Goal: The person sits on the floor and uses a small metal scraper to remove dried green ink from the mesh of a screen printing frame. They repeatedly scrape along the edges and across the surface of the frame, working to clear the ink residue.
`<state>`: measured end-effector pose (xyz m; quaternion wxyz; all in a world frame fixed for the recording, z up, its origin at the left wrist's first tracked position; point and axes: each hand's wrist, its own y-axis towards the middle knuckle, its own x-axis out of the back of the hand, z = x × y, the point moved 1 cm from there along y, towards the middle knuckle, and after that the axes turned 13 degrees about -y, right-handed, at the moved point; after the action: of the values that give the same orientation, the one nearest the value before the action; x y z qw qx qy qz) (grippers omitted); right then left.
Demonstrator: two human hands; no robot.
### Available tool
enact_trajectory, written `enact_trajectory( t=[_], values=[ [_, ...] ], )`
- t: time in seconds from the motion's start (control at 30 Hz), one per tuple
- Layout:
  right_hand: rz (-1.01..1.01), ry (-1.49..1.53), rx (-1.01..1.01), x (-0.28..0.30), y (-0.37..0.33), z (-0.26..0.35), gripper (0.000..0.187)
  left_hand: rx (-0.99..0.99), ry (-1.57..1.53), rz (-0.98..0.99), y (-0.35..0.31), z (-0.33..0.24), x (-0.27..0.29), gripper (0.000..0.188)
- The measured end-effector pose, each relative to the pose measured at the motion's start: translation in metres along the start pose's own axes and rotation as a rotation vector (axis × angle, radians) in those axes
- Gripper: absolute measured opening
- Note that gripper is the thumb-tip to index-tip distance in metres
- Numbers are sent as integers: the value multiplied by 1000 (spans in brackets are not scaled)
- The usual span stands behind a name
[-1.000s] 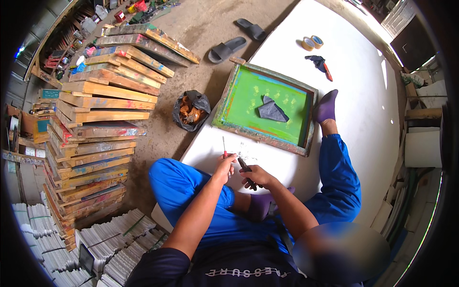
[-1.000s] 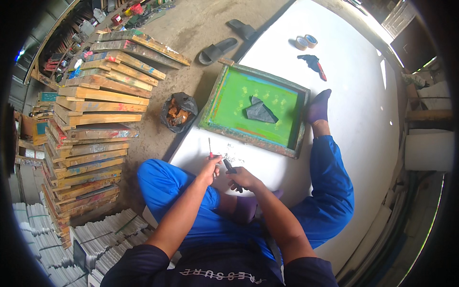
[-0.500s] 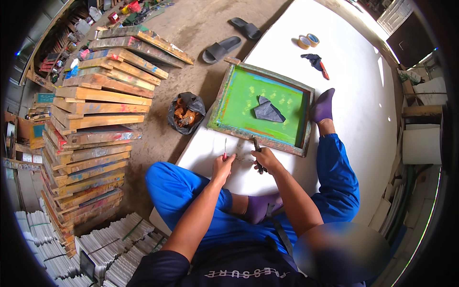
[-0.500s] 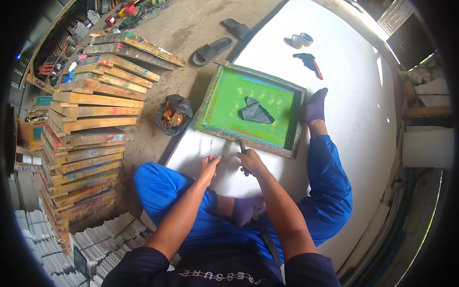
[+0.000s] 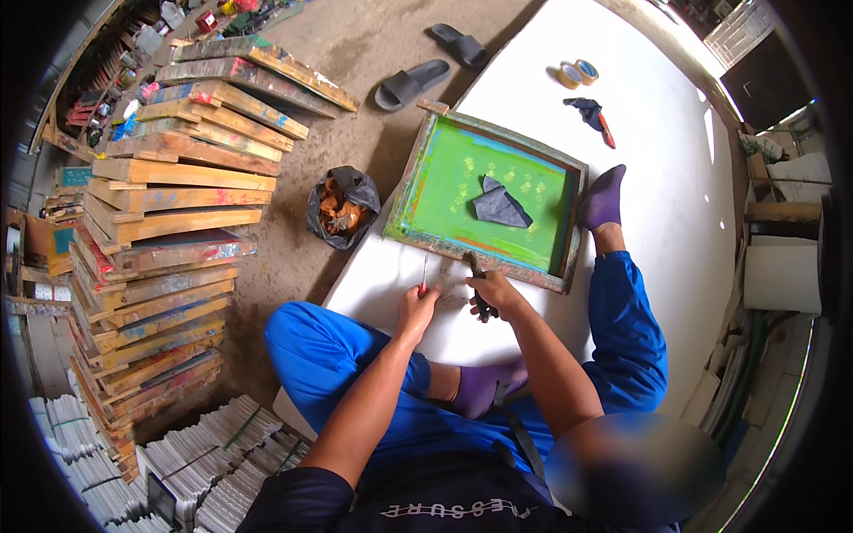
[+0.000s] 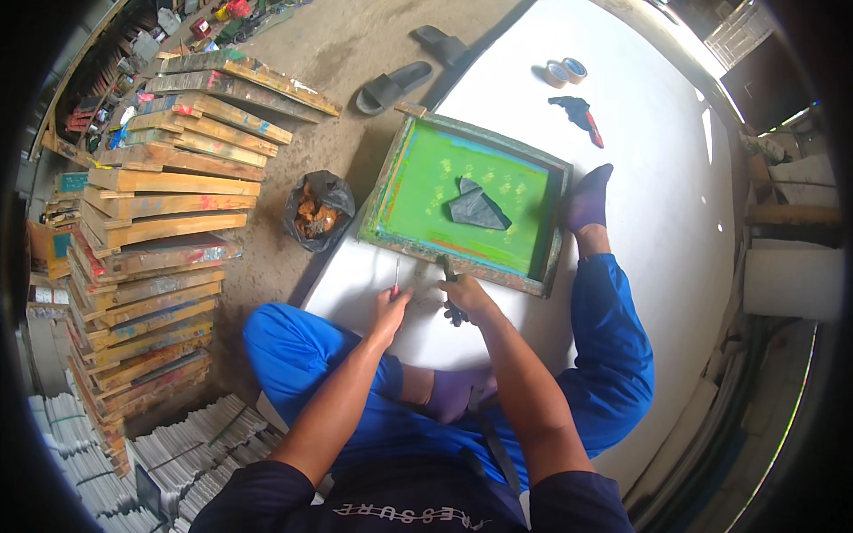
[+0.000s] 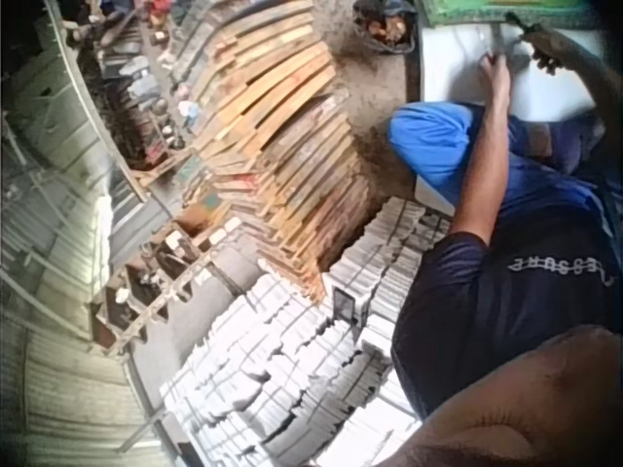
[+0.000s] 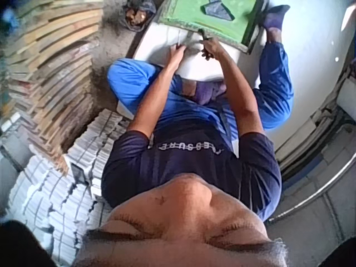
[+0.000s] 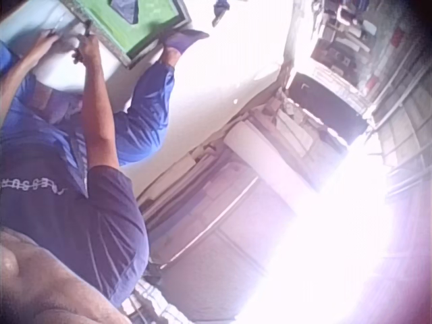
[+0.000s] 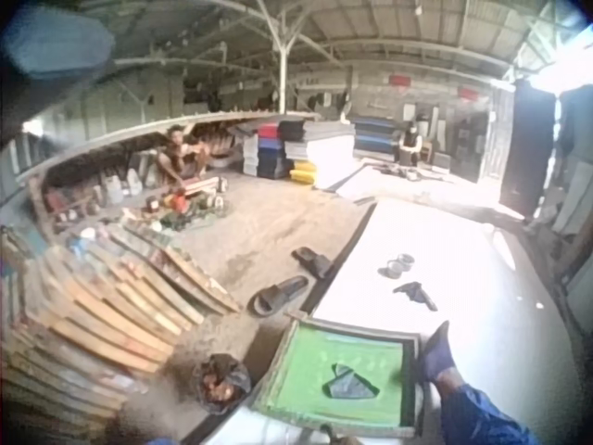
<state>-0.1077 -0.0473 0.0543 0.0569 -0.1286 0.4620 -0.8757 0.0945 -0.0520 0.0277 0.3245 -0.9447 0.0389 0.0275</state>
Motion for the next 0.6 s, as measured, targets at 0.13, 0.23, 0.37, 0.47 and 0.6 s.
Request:
enact_trajectory(
  t=[0.13,0.23,0.37,0.47,0.6],
  values=[
    [17,21,-65,4,-8,16,38,-43,55,-9,0,0,-1,38],
    [8,-14,-62,5,-8,17,35,-30,36,-13,0,-1,-3,38],
    [-165,-196,-31,-4,-17,22,31,-26,44,-21,2,-1,-7,39],
    [-260,-341,-59,-13,-26,30,36,-46,13,13,8,9,-5,36],
    [-280,-392,-80,-17,-24,29,37,-82,18,-6,11,13,-4,38]
  ],
)
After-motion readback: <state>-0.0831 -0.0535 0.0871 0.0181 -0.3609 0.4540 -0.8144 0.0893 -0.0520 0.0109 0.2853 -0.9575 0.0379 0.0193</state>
